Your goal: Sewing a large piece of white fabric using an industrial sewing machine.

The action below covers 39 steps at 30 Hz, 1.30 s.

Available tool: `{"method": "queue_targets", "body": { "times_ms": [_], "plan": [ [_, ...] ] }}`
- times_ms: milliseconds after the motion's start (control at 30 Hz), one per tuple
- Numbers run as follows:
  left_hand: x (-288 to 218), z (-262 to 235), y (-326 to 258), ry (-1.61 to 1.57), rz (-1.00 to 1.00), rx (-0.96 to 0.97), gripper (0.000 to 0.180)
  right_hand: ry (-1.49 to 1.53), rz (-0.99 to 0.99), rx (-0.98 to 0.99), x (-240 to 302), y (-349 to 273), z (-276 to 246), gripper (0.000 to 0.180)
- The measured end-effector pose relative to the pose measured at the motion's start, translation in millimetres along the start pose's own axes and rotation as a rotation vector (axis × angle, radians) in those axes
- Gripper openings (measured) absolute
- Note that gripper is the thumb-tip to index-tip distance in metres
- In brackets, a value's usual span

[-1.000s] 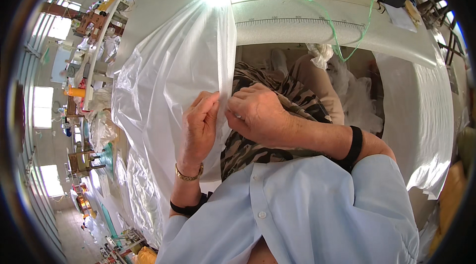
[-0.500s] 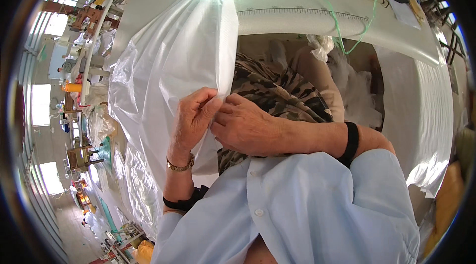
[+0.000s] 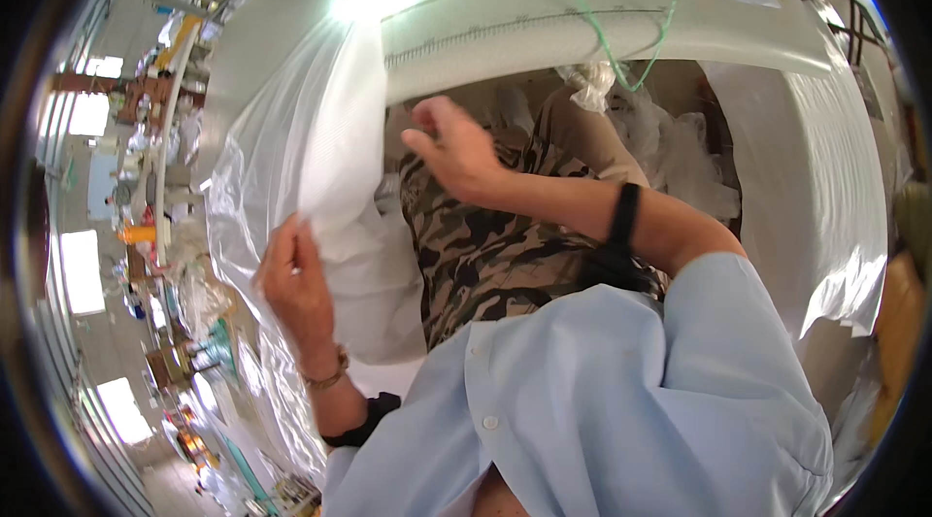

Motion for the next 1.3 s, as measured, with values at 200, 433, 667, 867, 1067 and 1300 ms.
{"method": "queue_targets", "body": {
  "times_ms": [200,433,667,867,1067,1300],
  "plan": [
    [-76,-38,61,0.104,0.379,0.328,0.018,0.249,-0.667,0.554,97,81,152,0.025],
    [-69,18,29,0.377,0.475,0.643,0.015,0.087,-0.545,0.518,67,51,142,0.024],
    [-2,64,-11,0.071,0.179,0.422,0.011,-0.31,-0.231,0.966,28,27,90,0.027],
    [7,59,-14,-0.119,0.065,0.396,0.012,-0.804,-0.618,0.603,101,56,23,0.024],
    [-9,58,-6,-0.052,0.113,0.535,0.009,-1.114,-0.705,0.684,93,73,25,0.014],
    [-28,30,123,0.082,0.345,0.209,0.014,-0.642,-0.74,0.636,95,80,-3,0.019]
  ]
}}
Point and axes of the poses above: each hand's wrist, its own y-axis towards the middle knuckle, its own z-axis out of the palm, x = y × z, the point moved 9 cm from there along y, towards the middle knuckle, and after that the axes turned 10 degrees about x, right-handed, at the moved point
